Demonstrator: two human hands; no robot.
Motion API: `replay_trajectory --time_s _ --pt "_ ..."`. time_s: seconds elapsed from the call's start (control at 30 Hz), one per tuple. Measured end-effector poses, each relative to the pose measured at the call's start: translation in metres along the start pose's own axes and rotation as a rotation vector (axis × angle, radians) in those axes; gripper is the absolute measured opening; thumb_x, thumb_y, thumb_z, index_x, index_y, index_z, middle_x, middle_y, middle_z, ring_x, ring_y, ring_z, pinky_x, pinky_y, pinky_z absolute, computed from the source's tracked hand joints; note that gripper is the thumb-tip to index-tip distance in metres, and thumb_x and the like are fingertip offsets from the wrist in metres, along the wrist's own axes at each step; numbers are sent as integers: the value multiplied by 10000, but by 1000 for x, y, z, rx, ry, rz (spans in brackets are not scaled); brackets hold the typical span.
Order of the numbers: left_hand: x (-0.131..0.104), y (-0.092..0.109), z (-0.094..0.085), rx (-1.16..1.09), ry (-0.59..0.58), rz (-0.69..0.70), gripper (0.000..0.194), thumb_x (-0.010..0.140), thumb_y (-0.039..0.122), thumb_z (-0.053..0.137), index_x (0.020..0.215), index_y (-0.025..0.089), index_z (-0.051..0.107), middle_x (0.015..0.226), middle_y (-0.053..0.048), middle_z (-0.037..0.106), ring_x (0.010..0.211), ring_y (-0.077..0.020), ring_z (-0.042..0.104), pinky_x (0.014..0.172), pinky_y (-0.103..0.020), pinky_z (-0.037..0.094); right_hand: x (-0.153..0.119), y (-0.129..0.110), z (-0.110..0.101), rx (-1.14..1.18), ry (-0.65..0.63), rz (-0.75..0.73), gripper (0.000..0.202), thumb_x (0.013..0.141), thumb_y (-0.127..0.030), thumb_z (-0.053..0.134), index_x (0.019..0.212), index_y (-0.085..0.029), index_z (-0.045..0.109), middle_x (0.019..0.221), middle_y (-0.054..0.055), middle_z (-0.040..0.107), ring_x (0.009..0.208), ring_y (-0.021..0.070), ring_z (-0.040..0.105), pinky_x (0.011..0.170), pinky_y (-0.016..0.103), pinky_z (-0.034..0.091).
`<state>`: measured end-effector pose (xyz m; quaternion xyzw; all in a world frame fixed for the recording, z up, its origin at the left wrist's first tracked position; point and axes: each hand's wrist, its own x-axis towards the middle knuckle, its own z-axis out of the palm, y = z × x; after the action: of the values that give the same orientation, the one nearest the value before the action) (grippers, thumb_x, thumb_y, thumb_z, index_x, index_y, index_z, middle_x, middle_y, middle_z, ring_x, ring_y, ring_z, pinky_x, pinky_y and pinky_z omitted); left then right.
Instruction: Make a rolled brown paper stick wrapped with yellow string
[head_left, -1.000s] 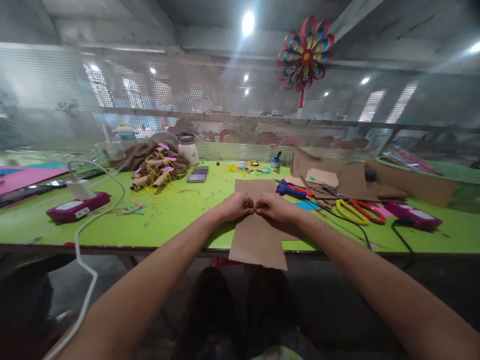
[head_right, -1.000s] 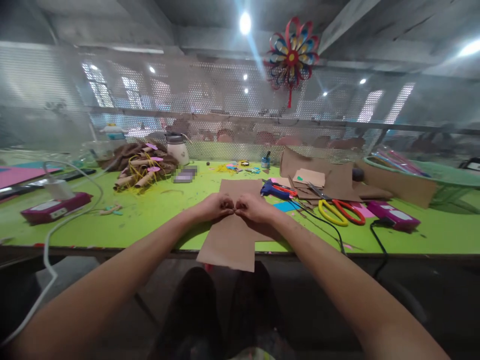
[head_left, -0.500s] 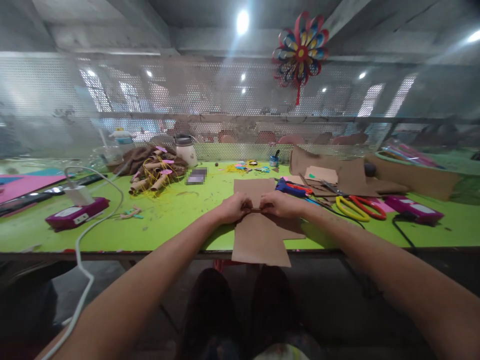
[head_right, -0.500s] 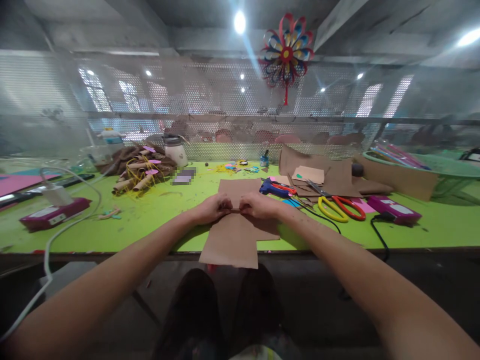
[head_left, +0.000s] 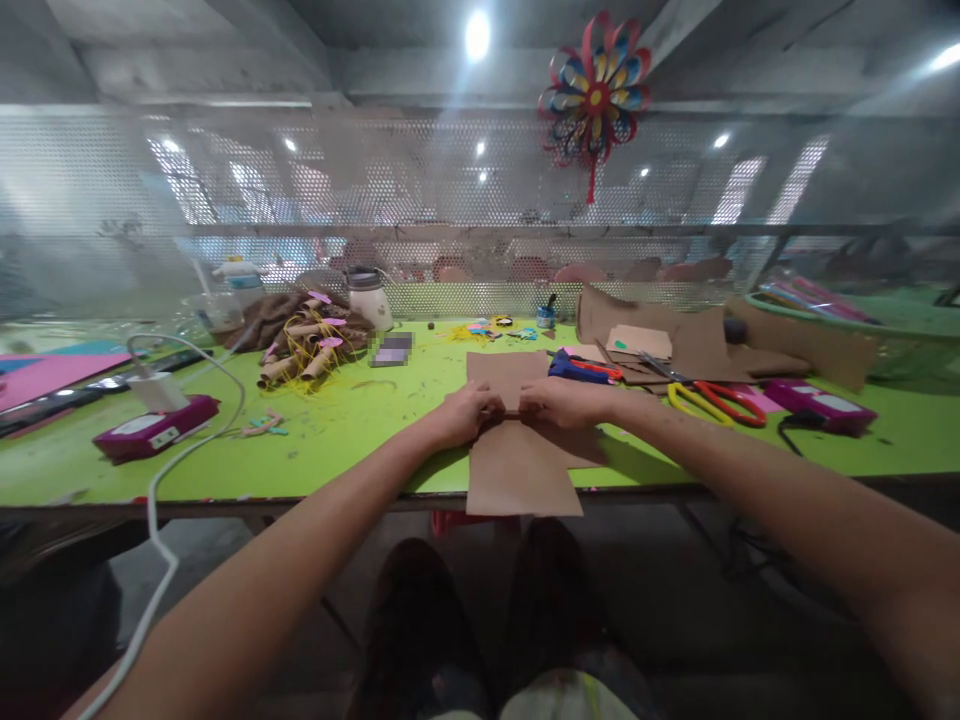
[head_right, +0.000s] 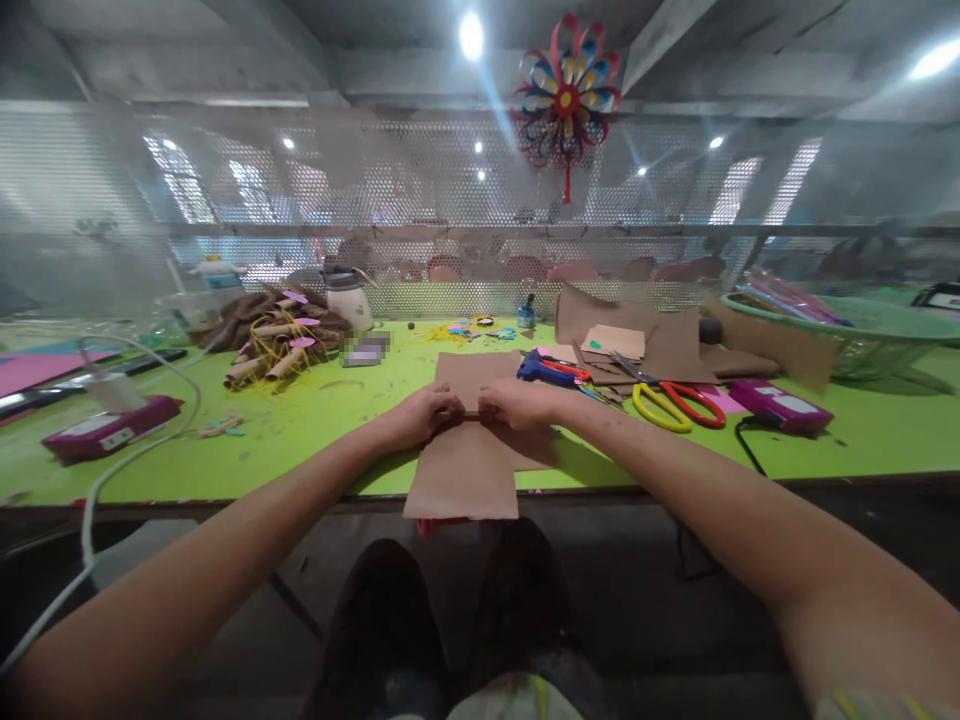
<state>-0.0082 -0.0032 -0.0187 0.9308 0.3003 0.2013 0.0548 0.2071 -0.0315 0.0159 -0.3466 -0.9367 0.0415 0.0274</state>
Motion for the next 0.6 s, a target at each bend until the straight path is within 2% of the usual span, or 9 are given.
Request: replay_trajectory --time_s 0.23,0.4,0.6 --pt "-2 1 -2 -24 -6 29 224 795 85 478 884 154 671 852 -67 547 824 -181 510 755 -305 423 -7 -5 -1 -81 -10 -20 295 705 33 480 918 -139 589 909 80 565 769 164 507 638 245 364" --pt "-6 -1 -3 -34 5 78 237 844 165 463 939 154 680 850 -76 539 795 -177 504 733 -304 423 -9 1 4 -93 13 -66 317 724 17 488 979 -146 583 946 87 557 842 187 511 688 261 386" --pt "-11 6 -5 126 11 161 276 881 236 423 948 176 685 830 -93 532 786 -201 482 706 -318 412 -14 0 13 -181 82 -109 249 778 -40 504 995 -137 578 956 98 543 838 200 491 710 293 396"
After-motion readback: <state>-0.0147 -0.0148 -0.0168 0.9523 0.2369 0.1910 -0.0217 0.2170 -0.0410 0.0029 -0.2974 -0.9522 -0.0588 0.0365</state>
